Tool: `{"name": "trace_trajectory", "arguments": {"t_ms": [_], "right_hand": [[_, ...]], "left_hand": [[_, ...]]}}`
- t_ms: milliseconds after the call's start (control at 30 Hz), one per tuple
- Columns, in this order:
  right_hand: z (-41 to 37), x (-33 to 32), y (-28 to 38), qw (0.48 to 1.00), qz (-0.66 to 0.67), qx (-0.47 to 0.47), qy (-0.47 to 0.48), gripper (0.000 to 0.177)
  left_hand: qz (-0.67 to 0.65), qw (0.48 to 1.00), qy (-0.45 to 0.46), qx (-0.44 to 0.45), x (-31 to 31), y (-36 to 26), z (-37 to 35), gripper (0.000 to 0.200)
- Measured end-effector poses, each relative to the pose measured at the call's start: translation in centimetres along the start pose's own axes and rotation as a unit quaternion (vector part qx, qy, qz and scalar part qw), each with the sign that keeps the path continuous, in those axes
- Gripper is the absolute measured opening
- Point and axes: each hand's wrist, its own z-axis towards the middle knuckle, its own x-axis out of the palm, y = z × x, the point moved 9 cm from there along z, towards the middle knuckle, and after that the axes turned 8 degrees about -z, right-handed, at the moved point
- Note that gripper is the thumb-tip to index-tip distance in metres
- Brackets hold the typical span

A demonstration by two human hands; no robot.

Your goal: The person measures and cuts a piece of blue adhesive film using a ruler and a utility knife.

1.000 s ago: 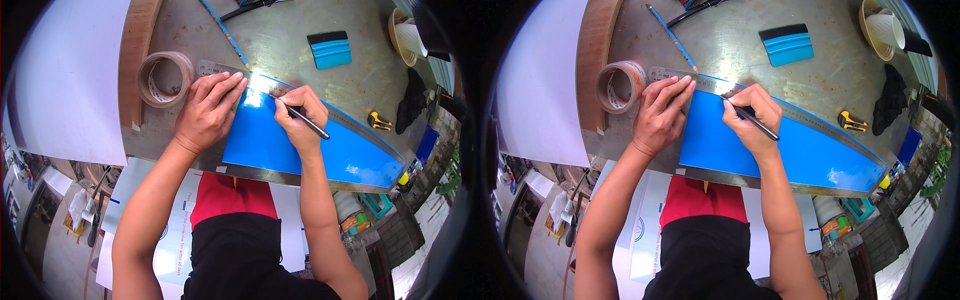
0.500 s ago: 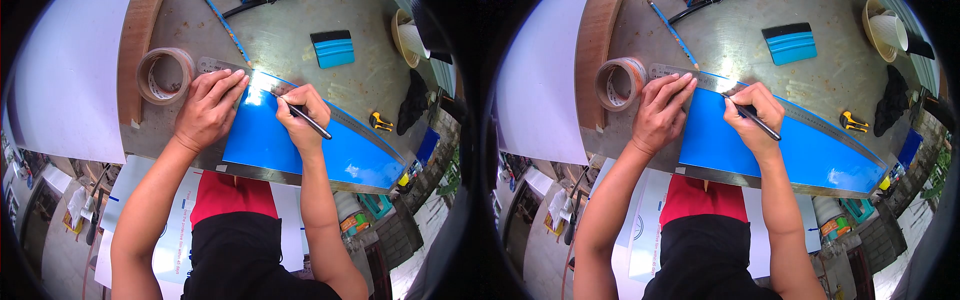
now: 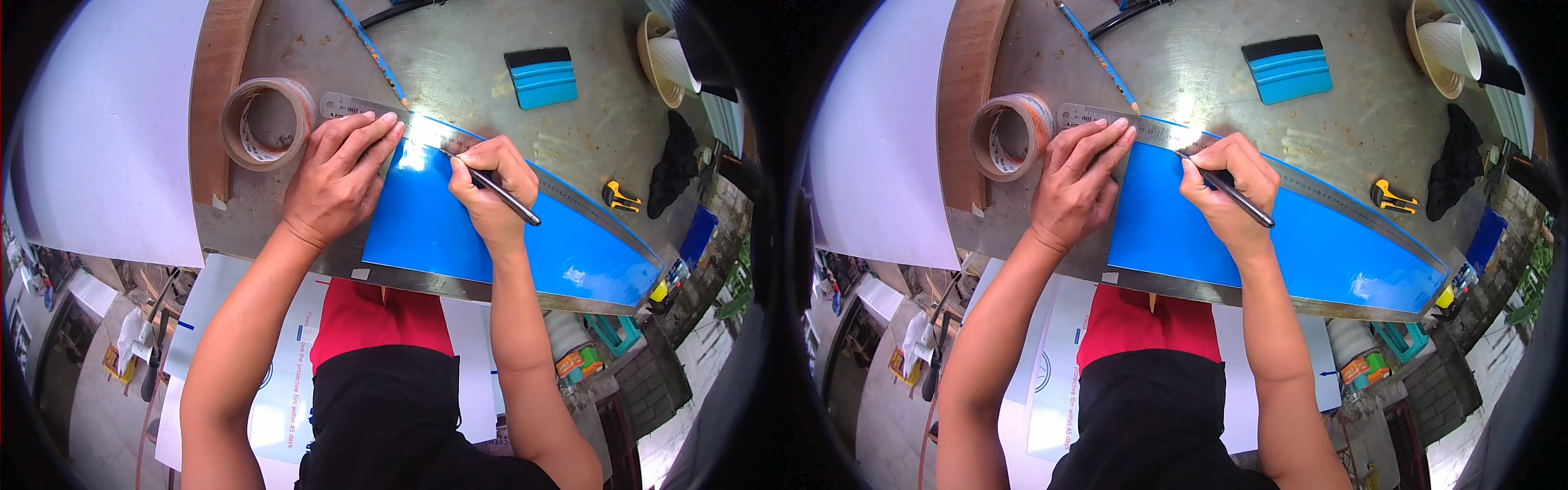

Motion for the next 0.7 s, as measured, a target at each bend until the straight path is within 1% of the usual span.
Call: {"name": "trace_trajectory", "arguments": {"t_ms": [133, 267, 333, 367, 433, 467, 533, 700], "right_hand": [[0.1, 0.1, 0.0, 1.0, 0.007, 0.001, 0.009, 0.02], [0.1, -0.2, 0.0, 1.0, -0.003, 0.011, -0.001, 0.02], [0.0, 0.1, 0.0, 1.0, -0.01, -0.006, 0.03, 0.022], [0.0, 0.0, -0.2, 1.0, -0.01, -0.003, 0.029, 0.022], [-0.4, 0.0, -1.0, 0.999, 0.033, 0.028, 0.025, 0.021], [-0.5, 0.2, -1.1, 0.999, 0.033, 0.032, 0.026, 0.021], [-0.5, -0.3, -1.8, 0.992, 0.106, 0.065, -0.025, 0.02], [-0.4, -0.2, -1.3, 0.998, 0.049, 0.029, -0.014, 0.02]], "left_hand": [[-0.001, 1.0, 0.001, 0.001, 0.0, 0.0, 0.0, 0.067], [0.0, 1.0, -0.002, 0.005, 0.1, 0.0, 0.0, 0.067], [-0.001, 1.0, -0.001, 0.001, 0.0, 0.0, 0.1, 0.068], [-0.002, 1.0, 0.001, 0.001, 0.0, 0.0, 0.1, 0.068], [-0.004, 1.0, -0.005, 0.0, -0.1, -0.1, 0.1, 0.068], [-0.006, 1.0, -0.002, -0.003, -0.1, -0.1, 0.1, 0.068], [-0.008, 1.0, -0.007, -0.003, -0.1, 0.0, 0.0, 0.067], [-0.013, 1.0, -0.01, -0.005, -0.1, 0.2, 0.0, 0.062]]}}
